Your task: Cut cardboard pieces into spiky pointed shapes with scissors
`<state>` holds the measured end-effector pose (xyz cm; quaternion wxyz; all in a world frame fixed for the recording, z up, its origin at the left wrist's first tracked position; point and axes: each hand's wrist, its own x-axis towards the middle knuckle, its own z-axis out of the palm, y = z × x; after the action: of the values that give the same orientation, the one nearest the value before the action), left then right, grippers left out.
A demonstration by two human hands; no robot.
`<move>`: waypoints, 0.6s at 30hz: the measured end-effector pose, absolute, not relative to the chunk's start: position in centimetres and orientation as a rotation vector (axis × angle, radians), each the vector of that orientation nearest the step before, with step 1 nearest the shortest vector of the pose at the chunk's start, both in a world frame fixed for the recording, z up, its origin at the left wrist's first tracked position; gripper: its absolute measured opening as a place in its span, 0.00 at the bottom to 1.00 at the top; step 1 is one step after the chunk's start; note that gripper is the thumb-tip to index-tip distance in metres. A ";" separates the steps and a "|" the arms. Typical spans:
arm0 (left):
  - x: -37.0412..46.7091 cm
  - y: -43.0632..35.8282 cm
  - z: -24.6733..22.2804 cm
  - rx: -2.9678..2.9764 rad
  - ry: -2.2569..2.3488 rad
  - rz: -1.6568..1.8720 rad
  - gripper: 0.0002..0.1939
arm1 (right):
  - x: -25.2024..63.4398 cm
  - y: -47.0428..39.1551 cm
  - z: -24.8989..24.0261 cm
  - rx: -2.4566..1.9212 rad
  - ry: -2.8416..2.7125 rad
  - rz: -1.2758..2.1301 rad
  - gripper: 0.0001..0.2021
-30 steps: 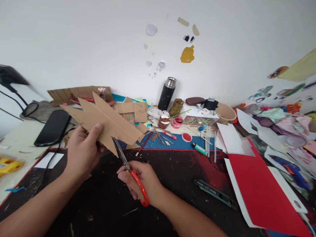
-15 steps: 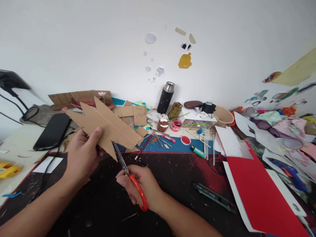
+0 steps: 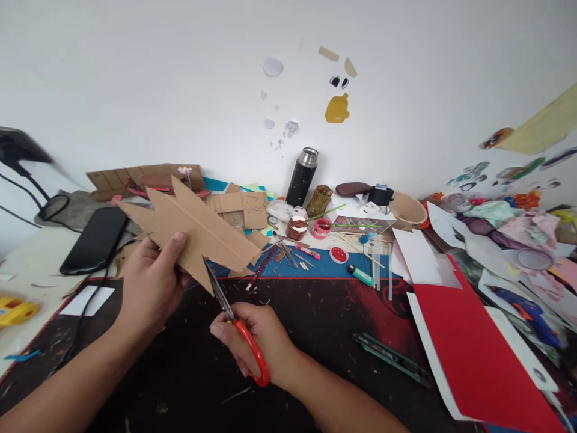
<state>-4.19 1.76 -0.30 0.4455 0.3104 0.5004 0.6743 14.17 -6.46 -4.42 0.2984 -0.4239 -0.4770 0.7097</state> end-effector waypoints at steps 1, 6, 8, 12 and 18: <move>-4.1 1.7 -0.2 0.764 1.233 1.668 0.18 | 14.2 -6.5 -4.4 -1.121 -1.261 1.890 0.27; -3.6 1.6 0.1 0.696 1.184 1.634 0.20 | 14.2 -6.5 -3.9 -1.086 -1.245 1.903 0.27; -3.5 1.6 0.0 0.651 1.164 1.609 0.21 | 14.3 -6.6 -3.5 -1.073 -1.231 1.917 0.28; -3.9 1.9 -0.4 0.531 1.132 1.569 0.19 | 14.3 -6.5 -3.4 -1.013 -1.207 1.939 0.30; -5.0 2.9 -1.1 0.357 1.048 1.428 0.16 | 14.5 -5.9 -4.7 -1.018 -1.108 1.916 0.36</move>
<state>-5.03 2.90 -1.13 0.6189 0.1552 0.4555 0.6208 14.45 -5.93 -4.67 0.3452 -0.3922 -0.4268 0.7381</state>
